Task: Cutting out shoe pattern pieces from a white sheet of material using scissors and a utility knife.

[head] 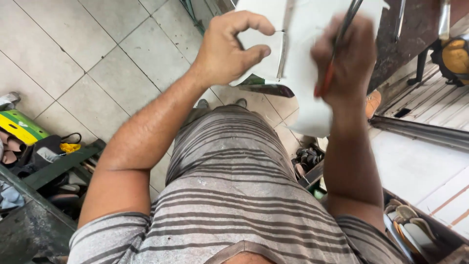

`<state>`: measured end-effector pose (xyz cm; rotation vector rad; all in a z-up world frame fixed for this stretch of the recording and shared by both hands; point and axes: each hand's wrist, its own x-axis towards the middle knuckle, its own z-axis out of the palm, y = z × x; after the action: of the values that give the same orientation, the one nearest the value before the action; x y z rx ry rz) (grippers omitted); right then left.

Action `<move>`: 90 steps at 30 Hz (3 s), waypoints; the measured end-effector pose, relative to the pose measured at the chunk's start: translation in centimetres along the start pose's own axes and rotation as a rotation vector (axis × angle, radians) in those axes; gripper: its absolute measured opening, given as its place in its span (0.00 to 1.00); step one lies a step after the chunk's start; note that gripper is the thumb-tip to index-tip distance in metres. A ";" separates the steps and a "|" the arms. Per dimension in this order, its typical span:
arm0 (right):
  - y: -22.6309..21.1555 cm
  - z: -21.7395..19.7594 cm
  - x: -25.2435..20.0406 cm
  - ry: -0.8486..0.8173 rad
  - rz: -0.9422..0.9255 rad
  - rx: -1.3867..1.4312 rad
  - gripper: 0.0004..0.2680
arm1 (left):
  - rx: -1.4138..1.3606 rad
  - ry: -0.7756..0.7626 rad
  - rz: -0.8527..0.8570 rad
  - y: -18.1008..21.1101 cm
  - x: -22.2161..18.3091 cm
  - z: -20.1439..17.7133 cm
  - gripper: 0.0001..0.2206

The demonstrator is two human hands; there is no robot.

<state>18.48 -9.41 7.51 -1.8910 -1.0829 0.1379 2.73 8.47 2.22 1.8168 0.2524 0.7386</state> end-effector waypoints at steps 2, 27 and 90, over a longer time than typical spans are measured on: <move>0.5 -0.5 -2.9 -0.168 0.027 0.071 0.15 | 0.006 0.067 -0.035 0.6 -0.6 -0.7 0.12; -1.5 2.5 -8.8 -0.272 0.082 0.010 0.24 | 0.021 0.187 0.015 4.0 -4.3 -1.7 0.14; 3.8 -3.4 -23.8 -0.060 0.234 0.380 0.31 | -0.249 0.053 0.121 6.5 -14.3 15.1 0.13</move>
<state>8.05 -29.70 -1.08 -1.6677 -0.8035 0.5009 -0.68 -12.94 -0.05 1.5877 0.0814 0.8644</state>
